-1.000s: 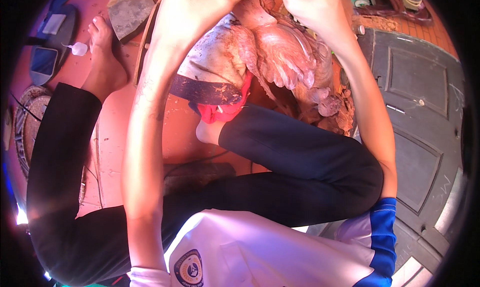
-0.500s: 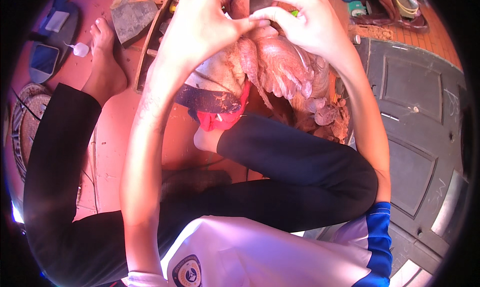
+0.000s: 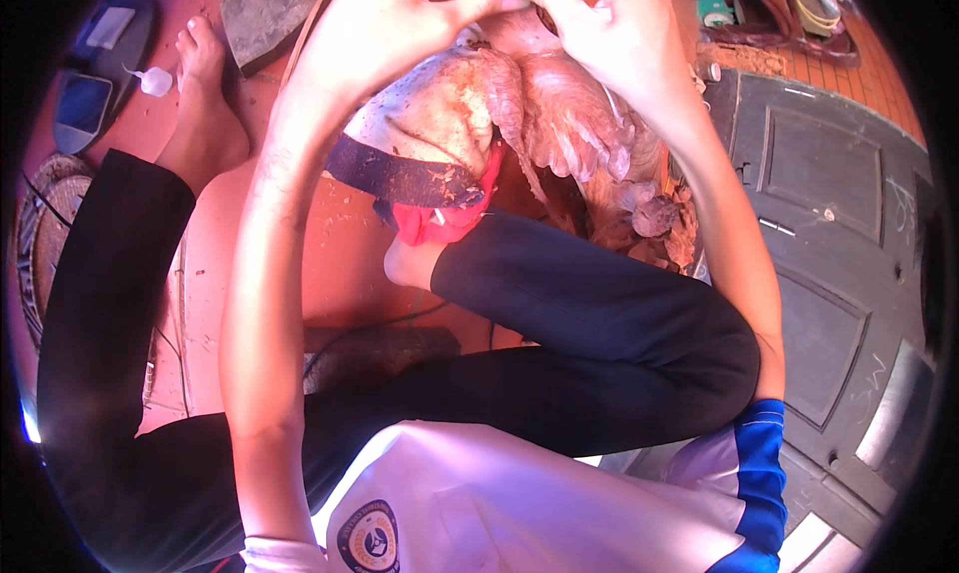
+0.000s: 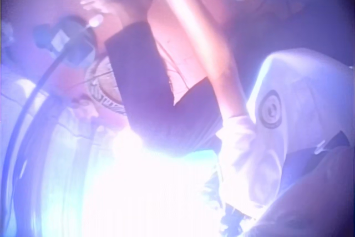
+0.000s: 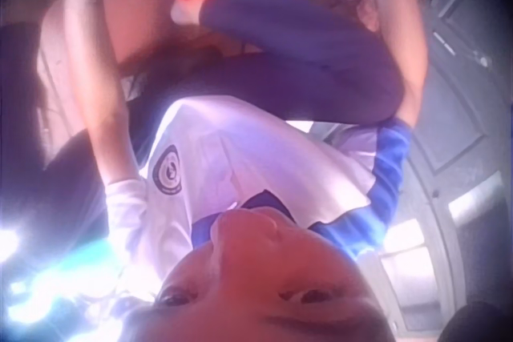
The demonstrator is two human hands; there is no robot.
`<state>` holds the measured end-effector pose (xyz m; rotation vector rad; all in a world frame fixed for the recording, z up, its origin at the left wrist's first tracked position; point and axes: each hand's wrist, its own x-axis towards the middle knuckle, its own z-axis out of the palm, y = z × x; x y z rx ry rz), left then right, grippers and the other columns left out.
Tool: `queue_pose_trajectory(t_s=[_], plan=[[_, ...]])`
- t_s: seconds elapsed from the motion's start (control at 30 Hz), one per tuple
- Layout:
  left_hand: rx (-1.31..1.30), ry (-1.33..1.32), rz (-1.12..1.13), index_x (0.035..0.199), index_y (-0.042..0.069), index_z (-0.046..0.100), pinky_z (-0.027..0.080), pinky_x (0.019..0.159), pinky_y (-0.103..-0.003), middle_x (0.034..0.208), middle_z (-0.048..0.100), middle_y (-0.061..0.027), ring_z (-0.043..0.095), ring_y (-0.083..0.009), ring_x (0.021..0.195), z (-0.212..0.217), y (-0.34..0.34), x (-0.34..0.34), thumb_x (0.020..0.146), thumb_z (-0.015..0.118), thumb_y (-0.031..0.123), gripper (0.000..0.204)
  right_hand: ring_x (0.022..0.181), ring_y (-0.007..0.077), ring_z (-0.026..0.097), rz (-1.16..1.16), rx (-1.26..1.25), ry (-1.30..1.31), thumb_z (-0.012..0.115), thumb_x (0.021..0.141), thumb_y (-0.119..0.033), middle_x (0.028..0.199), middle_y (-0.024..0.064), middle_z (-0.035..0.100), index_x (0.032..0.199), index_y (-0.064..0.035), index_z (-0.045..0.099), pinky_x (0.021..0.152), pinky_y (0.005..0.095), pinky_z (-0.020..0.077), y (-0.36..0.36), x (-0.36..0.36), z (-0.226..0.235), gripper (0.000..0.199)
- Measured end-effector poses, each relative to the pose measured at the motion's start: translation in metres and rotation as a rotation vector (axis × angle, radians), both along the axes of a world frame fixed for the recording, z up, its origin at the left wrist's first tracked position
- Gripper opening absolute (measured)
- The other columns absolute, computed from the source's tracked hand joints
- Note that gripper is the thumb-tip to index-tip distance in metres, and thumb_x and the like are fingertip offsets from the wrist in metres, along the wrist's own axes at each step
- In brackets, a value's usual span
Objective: The person carves a large piece of wood using a knife, repeatedly shaping and refining the surface. The person sits on the floor and uses both hands to hold the wood and the tool, occasionally adjusting the wood's position.
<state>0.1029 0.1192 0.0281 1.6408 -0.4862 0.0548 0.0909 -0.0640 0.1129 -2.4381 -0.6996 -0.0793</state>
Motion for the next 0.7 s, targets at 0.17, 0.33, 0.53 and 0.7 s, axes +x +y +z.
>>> queue_pose_trajectory(t_s=[0.17,0.33,0.53,0.7], plan=[[0.013,0.125,-0.07,0.139,0.002,0.062,0.04,0.115,-0.038,0.144,0.059,-0.0222,0.052,-0.0276,0.138,0.009,0.012,-0.002,0.087,0.082,0.022,0.06,0.081,0.0274,0.073,-0.034,-0.143,-0.04,0.068,0.089,-0.006,0.092,0.0155,0.074,0.094,0.0002,0.076,0.072,0.0348,0.055,0.011,-0.006,0.005,0.011],[-0.001,-0.111,0.036,0.146,0.005,0.057,0.031,0.122,-0.041,0.157,0.044,-0.0251,0.034,-0.0345,0.153,-0.018,0.002,0.002,0.089,0.08,0.026,0.065,0.082,0.0264,0.074,-0.057,0.061,-0.038,0.066,0.09,-0.002,0.092,0.0159,0.074,0.097,0.0017,0.074,0.07,0.0348,0.055,0.011,-0.005,-0.007,0.011],[0.055,-0.119,-0.016,0.148,0.006,0.054,0.026,0.125,-0.044,0.164,0.034,-0.0233,0.027,-0.0386,0.155,0.0,0.019,-0.003,0.089,0.079,0.03,0.068,0.081,0.0269,0.074,0.056,-0.17,0.01,0.068,0.091,-0.009,0.1,0.0136,0.075,0.095,-0.0001,0.076,0.075,0.0352,0.055,0.031,-0.001,0.021,0.013],[-0.102,0.047,-0.13,0.133,0.002,0.064,0.05,0.104,-0.039,0.124,0.073,-0.0161,0.068,-0.0261,0.115,-0.001,0.017,-0.003,0.087,0.081,0.019,0.052,0.114,0.0301,0.068,0.054,-0.583,-0.064,0.066,0.09,-0.011,0.105,0.0112,0.076,0.097,-0.0071,0.079,0.111,0.0639,0.0317,0.026,-0.001,0.031,0.015]])
